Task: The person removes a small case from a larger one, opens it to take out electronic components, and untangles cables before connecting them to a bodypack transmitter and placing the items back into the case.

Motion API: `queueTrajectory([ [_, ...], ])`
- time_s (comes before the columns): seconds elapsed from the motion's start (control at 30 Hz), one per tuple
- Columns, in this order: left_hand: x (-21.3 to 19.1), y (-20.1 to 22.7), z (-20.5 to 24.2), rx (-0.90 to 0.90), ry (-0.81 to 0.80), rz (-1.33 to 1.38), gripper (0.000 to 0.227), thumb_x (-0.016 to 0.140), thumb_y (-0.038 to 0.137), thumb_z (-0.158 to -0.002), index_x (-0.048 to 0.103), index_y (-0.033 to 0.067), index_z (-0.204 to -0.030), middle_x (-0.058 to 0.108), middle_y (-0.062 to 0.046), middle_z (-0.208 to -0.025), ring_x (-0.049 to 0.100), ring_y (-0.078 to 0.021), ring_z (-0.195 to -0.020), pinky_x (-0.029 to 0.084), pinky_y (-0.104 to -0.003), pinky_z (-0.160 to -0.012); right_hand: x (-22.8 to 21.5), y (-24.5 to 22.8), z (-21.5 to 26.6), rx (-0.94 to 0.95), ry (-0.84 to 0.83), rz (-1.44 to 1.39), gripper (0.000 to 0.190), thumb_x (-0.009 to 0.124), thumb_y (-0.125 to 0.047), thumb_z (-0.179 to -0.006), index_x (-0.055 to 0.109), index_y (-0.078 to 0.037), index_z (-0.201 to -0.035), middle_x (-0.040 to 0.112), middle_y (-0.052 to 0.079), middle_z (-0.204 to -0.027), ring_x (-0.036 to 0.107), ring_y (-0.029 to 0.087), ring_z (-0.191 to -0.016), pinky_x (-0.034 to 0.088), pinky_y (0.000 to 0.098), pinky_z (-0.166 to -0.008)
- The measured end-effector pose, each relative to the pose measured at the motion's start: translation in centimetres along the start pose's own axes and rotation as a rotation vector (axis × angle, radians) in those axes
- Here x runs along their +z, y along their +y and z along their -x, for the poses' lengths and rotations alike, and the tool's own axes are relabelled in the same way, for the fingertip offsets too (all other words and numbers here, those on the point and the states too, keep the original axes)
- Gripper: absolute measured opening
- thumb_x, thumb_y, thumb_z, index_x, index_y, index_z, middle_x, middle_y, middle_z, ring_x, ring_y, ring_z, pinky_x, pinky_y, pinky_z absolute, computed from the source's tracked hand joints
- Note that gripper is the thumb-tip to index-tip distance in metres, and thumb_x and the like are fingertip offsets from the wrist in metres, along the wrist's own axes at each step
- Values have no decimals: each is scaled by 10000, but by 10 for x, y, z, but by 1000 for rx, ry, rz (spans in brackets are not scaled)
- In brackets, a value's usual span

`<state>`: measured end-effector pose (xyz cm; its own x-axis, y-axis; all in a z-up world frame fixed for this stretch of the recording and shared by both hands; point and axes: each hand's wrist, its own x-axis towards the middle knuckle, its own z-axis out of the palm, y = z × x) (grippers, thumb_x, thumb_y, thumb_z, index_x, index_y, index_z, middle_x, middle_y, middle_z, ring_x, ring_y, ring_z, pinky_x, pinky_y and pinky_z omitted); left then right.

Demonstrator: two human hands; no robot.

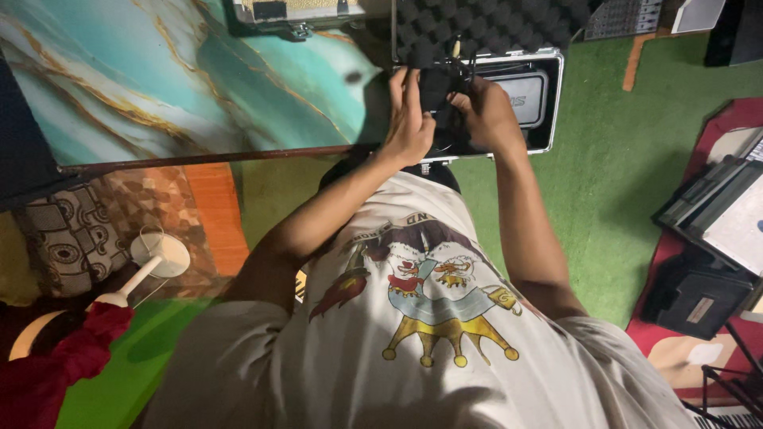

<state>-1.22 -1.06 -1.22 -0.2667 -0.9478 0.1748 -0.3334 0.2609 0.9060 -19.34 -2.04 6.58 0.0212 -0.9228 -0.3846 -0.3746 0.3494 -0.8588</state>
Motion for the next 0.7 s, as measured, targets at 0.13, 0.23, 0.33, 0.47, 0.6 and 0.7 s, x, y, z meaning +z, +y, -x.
queueTrajectory([
  [0.13, 2, 10, 2, -48, -83, -106, 853, 544, -32, -827, 152, -68, -1584, 246, -272, -1521, 346, -465, -1365, 261, -534, -1210, -5, -8, 0, 57, 11, 175, 260, 777, -205, -984, 699, 42, -1005, 671, 157, -736, 553, 188, -625, 469, 379, -610],
  [0.23, -1, 11, 2, -84, -162, -481, 835, 636, 56, -780, 263, -50, -1520, 334, -259, -1460, 378, -443, -1256, 245, -609, -1107, -2, -6, 2, 26, 73, 225, 299, 812, -242, -923, 712, 35, -973, 697, 171, -744, 588, 234, -613, 477, 383, -596],
  [0.33, -21, -1, -3, -73, -164, -603, 864, 662, 89, -778, 278, -53, -1539, 383, -225, -1433, 396, -406, -1262, 247, -622, -1093, 5, 1, 0, -4, 84, 381, 395, 853, -305, -908, 700, 58, -943, 676, 229, -742, 587, 324, -631, 485, 396, -634],
  [0.47, -36, 1, 2, -82, -187, -509, 807, 684, 97, -884, 334, 39, -1609, 440, -147, -1489, 405, -365, -1312, 278, -546, -1108, 16, 13, 8, -230, 87, 281, 365, 791, -266, -1002, 673, 64, -1102, 712, 236, -918, 679, 345, -851, 526, 391, -740],
  [0.6, -39, 21, -8, 45, -98, -362, 833, 782, 244, -893, 365, 109, -1601, 450, -137, -1468, 383, -363, -1369, 258, -513, -1173, 27, 31, 23, 157, 75, -23, 356, 717, -247, -1014, 644, 48, -1199, 693, 184, -861, 633, 256, -752, 518, 363, -694],
  [0.7, -39, 40, -23, 162, -193, -274, 971, 841, 354, -811, 321, 96, -1590, 451, -145, -1453, 399, -351, -1369, 245, -563, -1192, 32, 50, 35, 38, 186, -373, 317, 673, -190, -1039, 588, 33, -1247, 723, 75, -1063, 701, 143, -923, 596, 307, -770],
])
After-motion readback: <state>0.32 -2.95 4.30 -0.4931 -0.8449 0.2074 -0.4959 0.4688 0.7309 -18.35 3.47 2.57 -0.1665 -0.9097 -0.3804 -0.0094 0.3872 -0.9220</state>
